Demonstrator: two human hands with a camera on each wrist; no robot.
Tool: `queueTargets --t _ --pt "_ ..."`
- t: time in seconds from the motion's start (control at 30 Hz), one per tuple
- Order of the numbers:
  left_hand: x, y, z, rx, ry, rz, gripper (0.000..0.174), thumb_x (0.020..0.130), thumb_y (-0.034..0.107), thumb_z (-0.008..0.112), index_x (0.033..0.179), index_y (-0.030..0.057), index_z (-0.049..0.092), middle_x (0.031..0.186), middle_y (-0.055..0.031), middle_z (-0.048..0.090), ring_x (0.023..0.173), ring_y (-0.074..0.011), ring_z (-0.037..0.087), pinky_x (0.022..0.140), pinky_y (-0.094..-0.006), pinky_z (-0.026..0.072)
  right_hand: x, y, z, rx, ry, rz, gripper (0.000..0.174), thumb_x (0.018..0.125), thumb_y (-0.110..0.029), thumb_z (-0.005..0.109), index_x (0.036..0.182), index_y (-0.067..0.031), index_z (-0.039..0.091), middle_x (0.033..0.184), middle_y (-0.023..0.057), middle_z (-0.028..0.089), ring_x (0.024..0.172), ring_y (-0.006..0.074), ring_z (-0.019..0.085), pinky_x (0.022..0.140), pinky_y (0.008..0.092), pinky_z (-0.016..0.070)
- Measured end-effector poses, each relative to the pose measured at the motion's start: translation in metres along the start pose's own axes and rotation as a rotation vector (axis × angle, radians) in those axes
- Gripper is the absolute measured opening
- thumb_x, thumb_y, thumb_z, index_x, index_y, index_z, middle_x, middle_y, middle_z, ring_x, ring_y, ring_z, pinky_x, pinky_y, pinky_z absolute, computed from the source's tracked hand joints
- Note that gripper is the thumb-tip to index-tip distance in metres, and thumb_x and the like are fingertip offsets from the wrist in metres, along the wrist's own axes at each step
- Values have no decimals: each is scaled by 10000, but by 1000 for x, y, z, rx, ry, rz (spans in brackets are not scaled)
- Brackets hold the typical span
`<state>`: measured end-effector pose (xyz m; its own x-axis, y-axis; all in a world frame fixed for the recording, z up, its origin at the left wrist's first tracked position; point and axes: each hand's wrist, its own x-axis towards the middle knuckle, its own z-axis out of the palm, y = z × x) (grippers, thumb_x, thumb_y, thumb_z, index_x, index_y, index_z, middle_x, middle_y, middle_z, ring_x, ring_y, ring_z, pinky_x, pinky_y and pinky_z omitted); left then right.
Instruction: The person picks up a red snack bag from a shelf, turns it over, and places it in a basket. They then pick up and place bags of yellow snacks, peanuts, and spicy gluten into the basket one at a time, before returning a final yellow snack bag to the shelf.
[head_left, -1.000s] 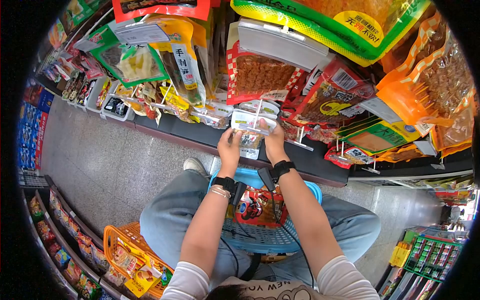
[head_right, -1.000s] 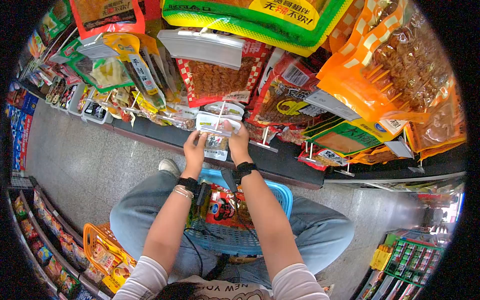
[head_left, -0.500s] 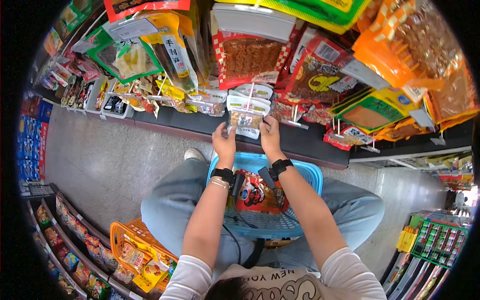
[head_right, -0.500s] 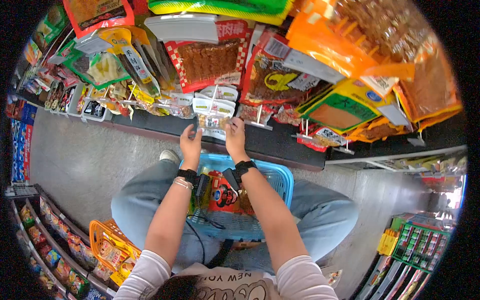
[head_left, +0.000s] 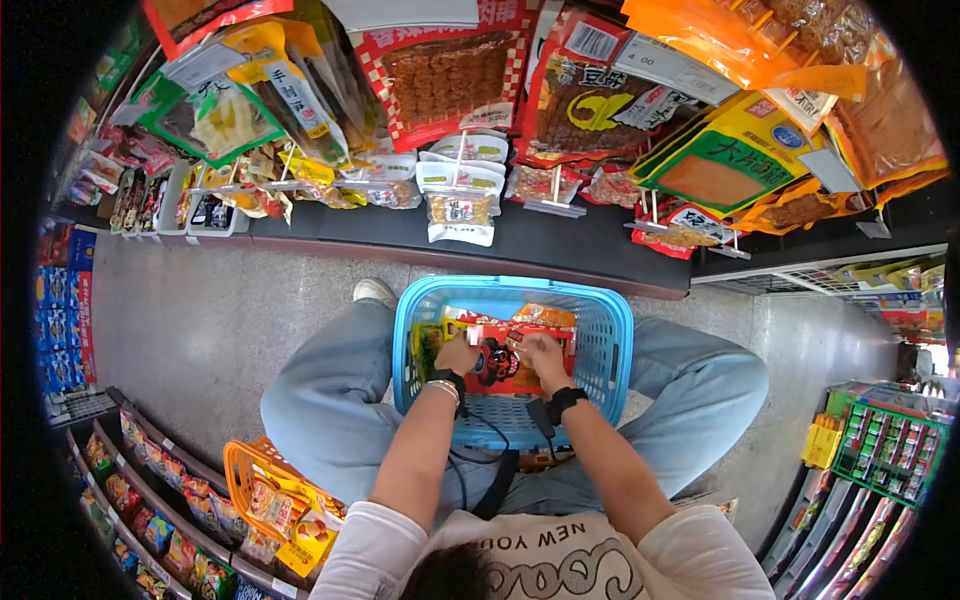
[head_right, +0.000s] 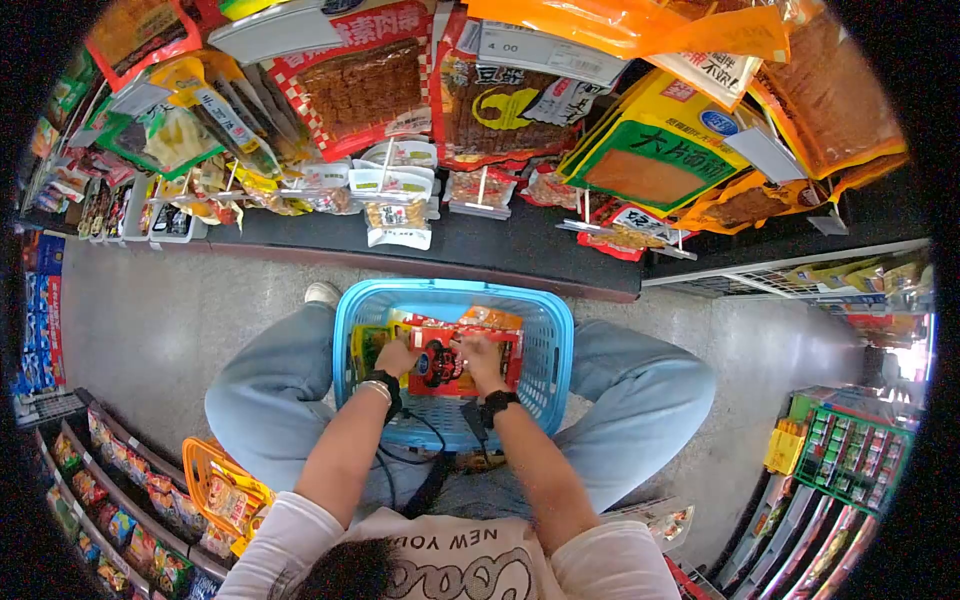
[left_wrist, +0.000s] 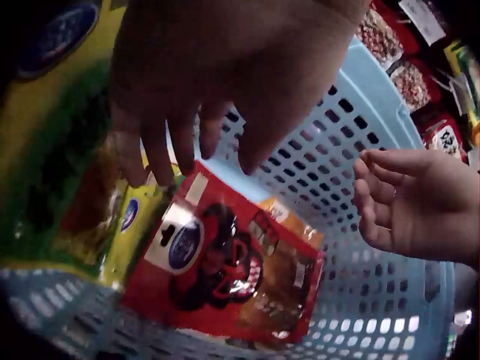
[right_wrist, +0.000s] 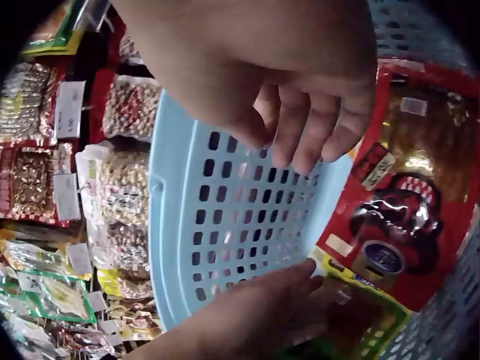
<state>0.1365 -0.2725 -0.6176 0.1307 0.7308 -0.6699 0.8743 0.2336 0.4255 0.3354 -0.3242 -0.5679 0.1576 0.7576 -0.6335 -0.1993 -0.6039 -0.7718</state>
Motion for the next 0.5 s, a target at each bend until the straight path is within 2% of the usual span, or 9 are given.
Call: queueTargets --t 0.03,0.07,0.17,0.2,0.27,0.33,0.43,0.47,0.5 --pt "-2 5 -1 5 -30 -98 560 767 400 666 1125 -13 547 1050 -271 611 982 -409 603 841 -448 502 -8 -3 -3 -22 38 88 149 908 -191 589 1006 -79 577 892 21 635 749 110 610 625 237 465" --pt "-3 13 -1 -6 -65 -134 697 745 376 697 1233 -43 430 1072 -278 604 1010 -400 597 869 -435 493 -15 -6 -4 -42 76 176 146 907 -189 589 1010 -86 578 896 17 635 753 111 611 624 236 464" --pt "-9 18 22 -82 -64 -188 728 736 320 717 1268 -39 374 1093 -281 594 1032 -397 588 904 -426 474 -16 4 -19 37 98 277 143 912 -191 581 1016 -93 580 914 14 638 764 116 615 625 242 467" --pt "21 -13 70 -116 -132 -194 770 722 291 734 1295 -22 325 1108 -264 594 1055 -391 579 921 -416 463 -17 0 -20 36 114 302 149 916 -192 573 1029 -94 576 921 25 642 765 125 619 624 245 471" --pt "49 -47 129 -128 167 -100 744 716 292 741 1281 -7 362 1105 -251 602 1042 -394 584 903 -419 471 -15 -2 -24 48 104 298 153 920 -192 568 1037 -93 572 929 30 643 774 127 619 629 249 475" --pt "0 10 64 -328 205 -345 532 722 288 734 1131 5 544 1025 -212 645 978 -364 619 856 -414 489 -14 4 -28 61 95 297 162 920 -195 568 1044 -91 568 936 34 643 780 131 619 632 254 478" --pt "-20 33 23 -313 127 -169 325 746 273 704 908 -3 645 904 -191 674 893 -342 647 804 -420 503 -13 7 -29 62 76 301 187 907 -189 582 1062 -86 560 959 44 641 805 140 617 645 265 482" --pt "-13 24 31 -199 193 -14 304 762 281 690 811 -17 653 781 -155 676 762 -284 667 709 -397 508 -13 6 -30 52 70 307 202 896 -177 589 1072 -83 556 975 50 638 826 143 615 656 271 483" --pt "-7 21 29 -272 35 6 299 765 303 696 808 11 651 760 -118 669 745 -256 661 683 -371 500 -14 6 -30 44 63 312 220 885 -164 597 1082 -80 552 991 56 635 846 145 613 668 278 483"
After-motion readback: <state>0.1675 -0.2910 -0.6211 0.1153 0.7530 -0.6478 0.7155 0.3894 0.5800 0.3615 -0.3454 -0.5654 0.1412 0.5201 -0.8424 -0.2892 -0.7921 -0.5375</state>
